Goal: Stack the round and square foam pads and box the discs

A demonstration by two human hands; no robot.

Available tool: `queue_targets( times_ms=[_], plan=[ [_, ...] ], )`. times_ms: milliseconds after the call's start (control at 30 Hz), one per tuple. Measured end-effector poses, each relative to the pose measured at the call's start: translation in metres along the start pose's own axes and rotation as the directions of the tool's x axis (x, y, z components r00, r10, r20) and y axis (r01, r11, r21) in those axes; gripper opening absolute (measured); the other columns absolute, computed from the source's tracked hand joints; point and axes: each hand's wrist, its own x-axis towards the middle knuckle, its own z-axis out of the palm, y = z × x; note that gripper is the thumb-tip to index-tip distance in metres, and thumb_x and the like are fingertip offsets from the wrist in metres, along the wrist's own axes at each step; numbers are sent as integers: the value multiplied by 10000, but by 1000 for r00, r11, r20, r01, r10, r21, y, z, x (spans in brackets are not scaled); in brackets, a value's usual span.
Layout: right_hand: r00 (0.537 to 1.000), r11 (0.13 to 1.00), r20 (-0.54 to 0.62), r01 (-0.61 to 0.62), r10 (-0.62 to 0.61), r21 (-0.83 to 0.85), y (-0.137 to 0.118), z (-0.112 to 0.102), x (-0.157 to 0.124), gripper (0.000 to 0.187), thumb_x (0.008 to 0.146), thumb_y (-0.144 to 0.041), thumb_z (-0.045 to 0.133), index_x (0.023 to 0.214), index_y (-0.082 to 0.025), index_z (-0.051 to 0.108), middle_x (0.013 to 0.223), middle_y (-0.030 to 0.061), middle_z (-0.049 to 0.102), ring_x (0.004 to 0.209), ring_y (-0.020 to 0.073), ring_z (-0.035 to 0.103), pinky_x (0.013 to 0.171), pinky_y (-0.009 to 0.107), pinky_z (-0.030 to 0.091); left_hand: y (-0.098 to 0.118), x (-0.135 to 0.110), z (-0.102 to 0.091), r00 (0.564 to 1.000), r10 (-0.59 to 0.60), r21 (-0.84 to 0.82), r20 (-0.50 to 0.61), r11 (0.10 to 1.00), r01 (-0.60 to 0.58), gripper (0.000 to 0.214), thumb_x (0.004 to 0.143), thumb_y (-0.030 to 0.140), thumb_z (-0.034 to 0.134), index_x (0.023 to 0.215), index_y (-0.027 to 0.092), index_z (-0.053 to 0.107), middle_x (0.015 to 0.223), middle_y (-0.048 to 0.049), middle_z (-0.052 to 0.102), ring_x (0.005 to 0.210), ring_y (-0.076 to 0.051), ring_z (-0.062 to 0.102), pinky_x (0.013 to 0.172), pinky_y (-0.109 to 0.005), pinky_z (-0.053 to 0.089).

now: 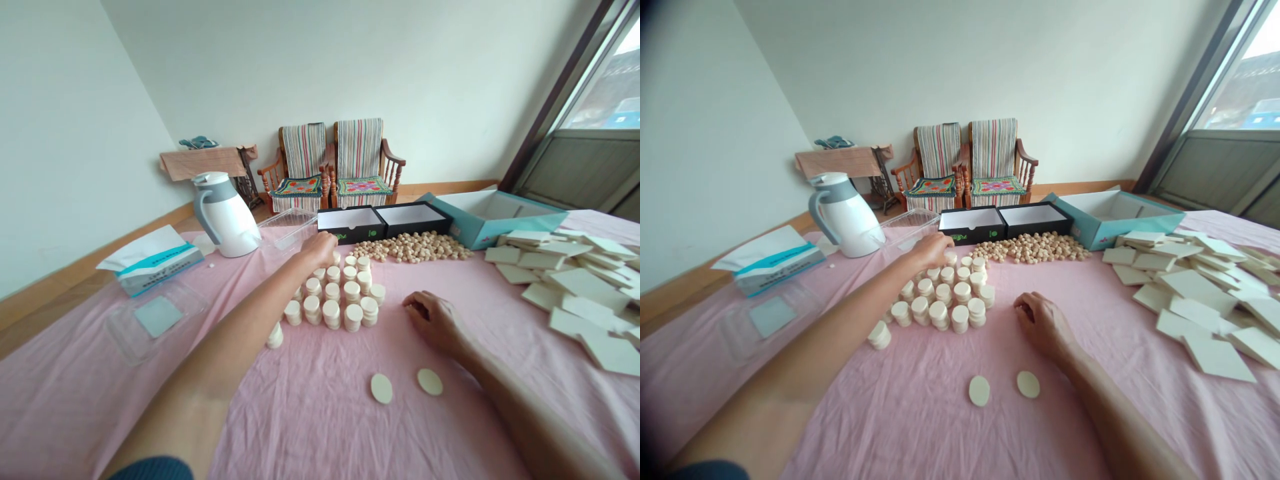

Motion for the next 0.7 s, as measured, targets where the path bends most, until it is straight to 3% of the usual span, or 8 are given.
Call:
queue_targets(
  times_ms=[100,233,267,333,367,500,700],
  plan=[
    [1000,1000,-3,-4,4,6,0,0,0,176,791,-236,448,813,-200,619,719,21,593,601,147,514,577,265,374,7,-13,-9,996,32,-58,-82,998,-37,295,769,154,629,1062,174,654,1080,-94,649,1029,-257,620,871,-337,487],
    [1000,1000,1,-6,6,3,1,-1,1,169,792,-235,454,816,-198,616,728,20,591,613,147,521,590,265,378,38,-62,-22,977,188,-172,-102,964,-203,163,850,222,537,944,194,667,971,-26,682,903,-168,635,821,-262,480],
    [1000,1000,0,-6,6,3,1,-1,1,165,791,-233,456,815,-196,615,728,20,590,616,147,524,594,265,380,47,-77,-23,961,267,-215,-73,937,-277,130,847,227,550,901,205,666,924,-2,686,859,-143,633,797,-236,475],
    [1000,1000,-2,-4,4,6,1,-1,1,157,787,-228,461,809,-194,612,726,18,588,626,147,533,601,262,383,64,-109,-20,876,482,-336,18,828,-449,87,848,219,566,857,190,648,874,-6,675,826,-140,624,776,-241,466],
    [1000,1000,-4,-3,3,9,1,-2,1,153,785,-226,463,807,-193,610,726,18,588,631,147,538,604,261,386,71,-123,-16,850,522,-354,62,808,-471,80,826,247,610,863,181,637,889,-19,667,834,-155,621,755,-249,469],
    [1000,1000,-9,-3,3,20,1,-1,1,150,776,-217,465,807,-195,610,725,14,587,629,144,541,601,255,385,89,-162,7,836,502,-323,220,846,-424,327,750,405,712,936,168,586,953,-57,634,810,-201,622,675,-287,494],
    [1000,1000,-13,-5,5,25,2,0,1,158,772,-227,472,809,-194,621,723,13,589,623,142,534,597,253,381,96,-172,26,874,427,-316,230,883,-348,293,789,392,681,946,179,554,991,-53,603,833,-196,616,706,-293,517]
  ],
)
